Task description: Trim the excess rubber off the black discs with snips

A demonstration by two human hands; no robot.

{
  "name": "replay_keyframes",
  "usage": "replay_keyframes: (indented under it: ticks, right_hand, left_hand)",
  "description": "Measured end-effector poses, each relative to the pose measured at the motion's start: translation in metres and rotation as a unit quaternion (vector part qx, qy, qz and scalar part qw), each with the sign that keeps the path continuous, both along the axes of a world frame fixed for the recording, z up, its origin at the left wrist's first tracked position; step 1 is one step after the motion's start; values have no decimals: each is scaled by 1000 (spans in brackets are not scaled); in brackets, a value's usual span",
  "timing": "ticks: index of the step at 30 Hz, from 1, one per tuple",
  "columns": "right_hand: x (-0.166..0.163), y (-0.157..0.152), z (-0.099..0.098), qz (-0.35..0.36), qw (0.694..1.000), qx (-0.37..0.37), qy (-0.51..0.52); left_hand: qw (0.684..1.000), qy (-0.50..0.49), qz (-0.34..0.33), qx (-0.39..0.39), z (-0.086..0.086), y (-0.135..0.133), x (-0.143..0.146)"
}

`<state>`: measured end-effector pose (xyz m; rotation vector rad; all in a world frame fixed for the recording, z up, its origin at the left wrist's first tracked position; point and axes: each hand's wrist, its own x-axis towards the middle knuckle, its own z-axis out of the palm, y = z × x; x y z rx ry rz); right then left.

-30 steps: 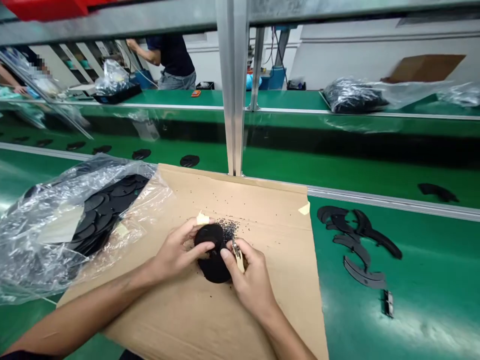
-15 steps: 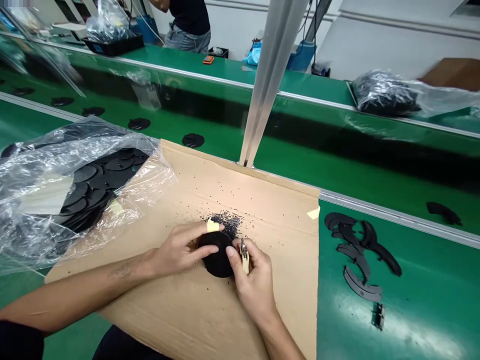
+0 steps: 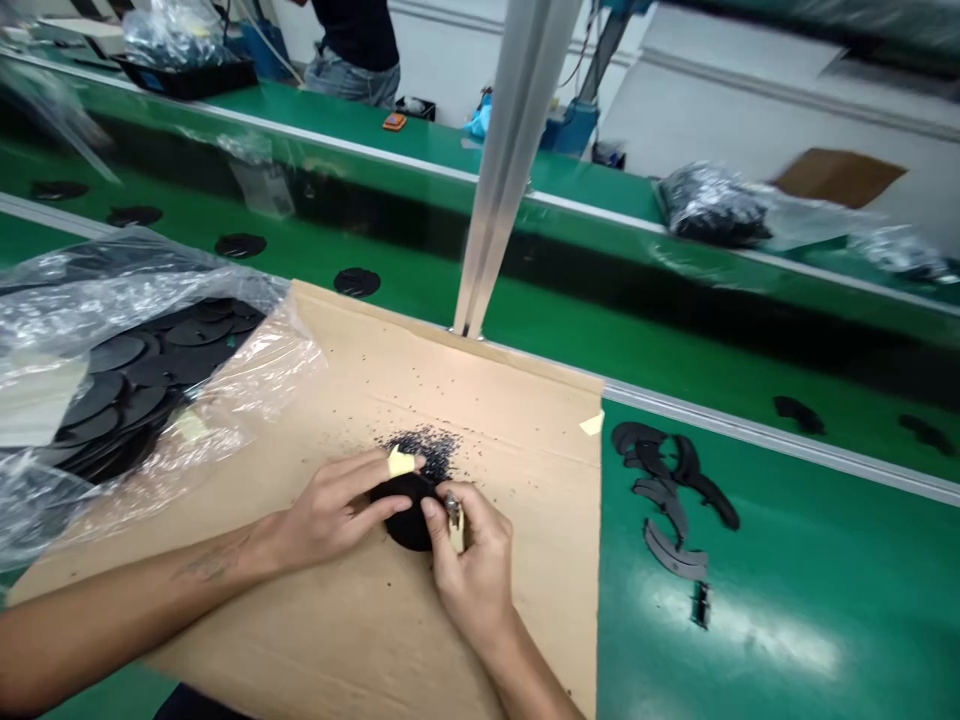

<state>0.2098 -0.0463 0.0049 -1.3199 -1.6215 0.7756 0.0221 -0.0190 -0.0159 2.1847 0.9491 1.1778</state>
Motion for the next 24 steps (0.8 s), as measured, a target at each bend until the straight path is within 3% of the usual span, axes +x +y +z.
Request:
replay_keyframes:
  ticks: [24]
  right_hand:
    - [6,-1,-1,57,994,71,-64]
  left_hand:
    - [998,-21,-50,-13,-8,-5,0]
